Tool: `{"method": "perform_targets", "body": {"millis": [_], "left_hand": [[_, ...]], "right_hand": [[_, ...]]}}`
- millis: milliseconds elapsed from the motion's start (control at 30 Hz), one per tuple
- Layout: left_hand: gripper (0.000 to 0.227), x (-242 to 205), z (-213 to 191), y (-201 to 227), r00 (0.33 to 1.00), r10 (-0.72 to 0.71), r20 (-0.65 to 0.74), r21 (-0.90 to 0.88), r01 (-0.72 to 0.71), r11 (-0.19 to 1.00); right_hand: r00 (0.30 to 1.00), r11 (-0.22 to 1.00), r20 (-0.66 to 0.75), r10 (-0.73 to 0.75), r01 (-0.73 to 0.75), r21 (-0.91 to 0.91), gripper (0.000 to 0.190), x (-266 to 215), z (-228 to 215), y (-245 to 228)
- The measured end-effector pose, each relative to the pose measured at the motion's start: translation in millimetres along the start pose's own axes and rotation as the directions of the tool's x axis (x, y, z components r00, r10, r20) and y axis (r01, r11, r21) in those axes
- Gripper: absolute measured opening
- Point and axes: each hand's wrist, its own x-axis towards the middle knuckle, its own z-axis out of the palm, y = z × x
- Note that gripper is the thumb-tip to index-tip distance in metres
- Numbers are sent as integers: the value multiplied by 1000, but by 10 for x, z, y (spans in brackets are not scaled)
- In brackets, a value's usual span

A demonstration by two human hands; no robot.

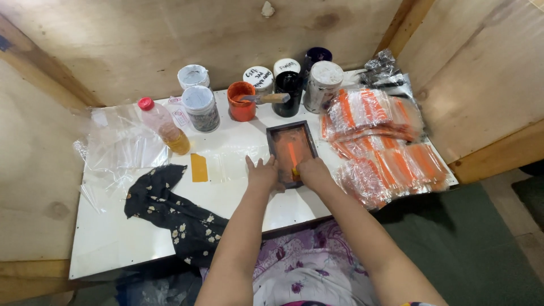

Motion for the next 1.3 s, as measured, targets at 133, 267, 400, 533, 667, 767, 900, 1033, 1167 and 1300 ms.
{"method": "perform_targets", "body": {"millis": [133, 267, 400, 533, 667, 767, 900, 1033, 1167, 1300], "left_hand": [[91, 27, -23, -1, 1000, -1, -10, 2, 1, 1000], [83, 9, -136, -52, 999, 32, -36, -46, -34, 998], [84, 40, -351, -130, 997, -3, -80, -120, -6, 993], [101, -133, -685, -98, 1000, -6, -27, -180, 1, 984], [116, 348, -343, -158, 1000, 3, 13, -114, -2, 993], [110, 321, -353, -123, 999, -14, 38, -21, 15, 1000], [88, 203, -463, -61, 1000, -26, 17, 74, 25, 997], [77, 84, -628, 29, 998, -43, 45, 75, 40, 996], [59, 11, -678, 65, 997, -52, 50, 100, 47, 994], [57, 30, -674, 69, 997, -50, 61, 96, 44, 994]], "right_hand": [[1000, 1000, 4, -4, 4, 7, 15, -145, -171, -26], [999, 984, 24, 49, -52, 169, 16, -282, -586, -36], [979, 891, 48, 199, -201, 406, 30, -218, -603, 128], [978, 920, -47, 205, -176, 351, 27, 11, -462, 295], [971, 915, -77, 227, -186, 358, 28, 255, -510, 378], [968, 904, -24, 251, -226, 363, 30, 506, -197, 551], [979, 935, -51, 197, -172, 311, 32, 812, 182, 670], [988, 945, -9, 156, -147, 291, 37, 733, -509, 276], [966, 994, -258, 6, 21, 105, 30, 979, 194, 473], [970, 991, -243, -11, 42, 125, 28, 1052, 545, 539]]}}
